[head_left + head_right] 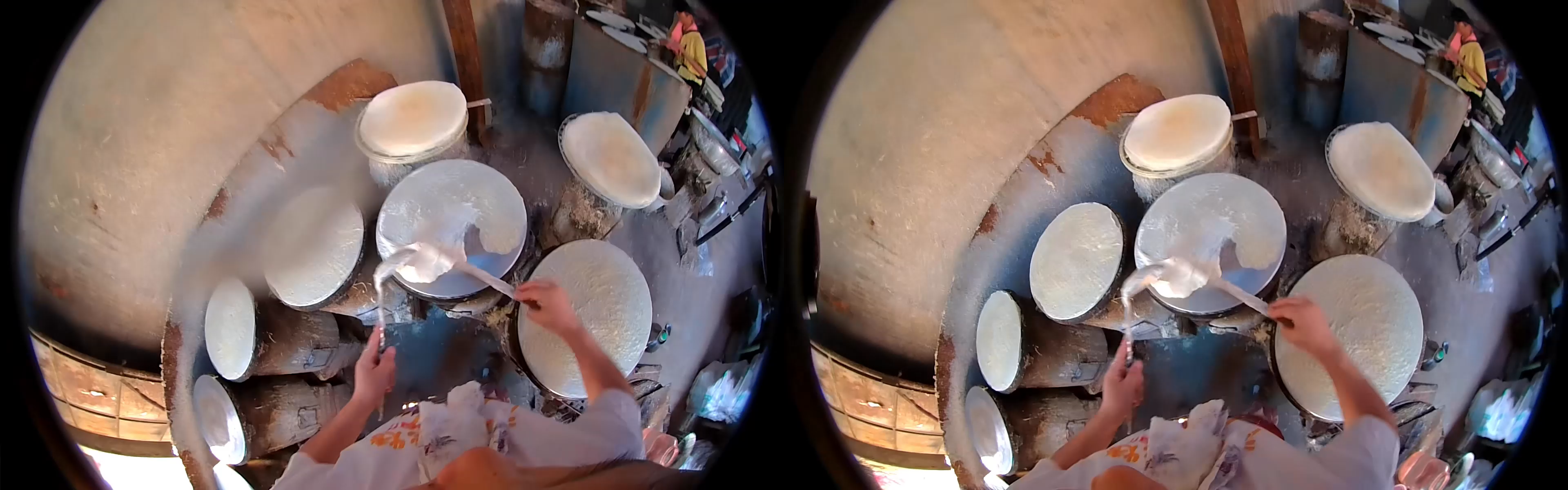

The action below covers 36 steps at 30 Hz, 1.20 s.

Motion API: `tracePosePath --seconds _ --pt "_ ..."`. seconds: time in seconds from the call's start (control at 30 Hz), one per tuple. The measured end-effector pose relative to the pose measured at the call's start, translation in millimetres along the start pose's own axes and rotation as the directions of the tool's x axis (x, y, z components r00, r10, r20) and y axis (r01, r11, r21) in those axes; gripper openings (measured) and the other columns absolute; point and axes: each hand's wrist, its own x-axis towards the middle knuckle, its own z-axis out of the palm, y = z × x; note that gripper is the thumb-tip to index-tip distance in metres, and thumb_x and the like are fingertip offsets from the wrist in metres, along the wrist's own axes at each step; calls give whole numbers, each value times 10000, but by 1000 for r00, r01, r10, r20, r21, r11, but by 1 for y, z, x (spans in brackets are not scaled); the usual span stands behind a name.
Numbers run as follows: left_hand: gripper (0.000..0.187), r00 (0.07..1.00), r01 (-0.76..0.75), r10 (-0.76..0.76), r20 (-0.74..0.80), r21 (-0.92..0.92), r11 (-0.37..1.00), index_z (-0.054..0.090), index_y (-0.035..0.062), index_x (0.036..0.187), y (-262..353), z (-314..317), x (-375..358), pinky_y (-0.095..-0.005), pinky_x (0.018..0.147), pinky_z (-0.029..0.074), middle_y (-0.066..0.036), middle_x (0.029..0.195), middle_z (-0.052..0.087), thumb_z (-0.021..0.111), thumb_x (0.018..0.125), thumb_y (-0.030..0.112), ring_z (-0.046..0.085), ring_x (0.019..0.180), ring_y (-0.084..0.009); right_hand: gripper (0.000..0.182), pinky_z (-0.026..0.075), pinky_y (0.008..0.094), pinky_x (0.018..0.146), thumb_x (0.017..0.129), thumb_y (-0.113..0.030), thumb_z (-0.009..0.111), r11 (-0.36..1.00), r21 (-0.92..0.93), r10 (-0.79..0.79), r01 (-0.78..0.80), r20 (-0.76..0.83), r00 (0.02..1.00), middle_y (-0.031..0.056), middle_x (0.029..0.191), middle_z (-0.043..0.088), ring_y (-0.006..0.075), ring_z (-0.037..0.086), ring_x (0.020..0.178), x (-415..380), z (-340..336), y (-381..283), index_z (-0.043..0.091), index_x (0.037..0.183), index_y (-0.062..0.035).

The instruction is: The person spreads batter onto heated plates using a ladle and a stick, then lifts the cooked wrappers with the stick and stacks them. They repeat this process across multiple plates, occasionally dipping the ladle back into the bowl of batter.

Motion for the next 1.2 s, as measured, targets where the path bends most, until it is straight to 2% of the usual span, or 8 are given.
tracePosePath --seconds 0.07,0.13,0.37,0.7,0.8,0.9,0.97,1.2 --pt "571 992 -127 127 -10 -99 987 196 204 1467 13 -29 -2 -227 331 315 36 543 383 424 955 94 349 373 -63 351 482 275 690 723 34 604 675 628 514 -388 -22 857 95 979 659 162 629 783 3 44 -72 605 1065 -47" --pt "567 981 -182 192 -4 -341 922 183 241 1467 37 -52 6 -229 313 284 33 543 357 406 965 97 312 350 -66 364 439 246 569 824 -45 590 236 840 599 -488 270 754 78 944 652 129 586 658 59 115 -137 524 1181 -76" --pt "528 966 -145 246 77 -624 768 218 308 1448 36 -133 -4 -214 307 268 29 544 332 407 985 140 291 350 -57 294 304 229 391 934 -156 518 -139 981 817 -137 192 544 -7 681 479 73 394 454 124 326 -177 463 1219 -205" --pt "562 949 -79 240 206 -581 810 197 317 1454 33 -161 -7 -217 320 275 25 556 319 417 972 130 291 366 -61 317 323 243 357 939 -145 498 182 982 936 -58 -155 315 8 685 478 83 407 443 63 238 -177 489 1255 -129" --pt "570 941 -72 235 245 -534 842 179 317 1457 34 -152 -1 -217 320 273 23 555 315 410 973 126 292 365 -61 318 327 249 359 936 -160 492 349 909 863 -228 -218 455 12 674 508 88 415 431 45 261 -164 503 1253 -141" --pt "574 915 -103 284 286 -516 850 161 283 1465 41 -132 17 -218 316 267 23 555 314 405 972 116 296 364 -63 318 327 245 365 937 -202 511 166 886 860 -433 85 503 16 685 526 89 422 444 -7 264 -199 525 1250 -146" --pt "575 902 -95 286 322 -499 861 157 268 1467 45 -116 24 -218 316 265 23 555 314 407 972 115 297 364 -63 340 325 238 369 934 -215 528 117 869 938 -481 63 341 17 685 529 89 431 452 -35 220 -200 521 1266 -144" --pt "581 841 34 238 486 -487 873 172 278 1463 52 -16 52 -219 317 298 15 558 337 433 967 127 320 369 -67 370 367 294 417 939 -170 492 242 842 922 -483 -44 385 48 691 542 125 460 485 16 122 -92 486 1307 -136"
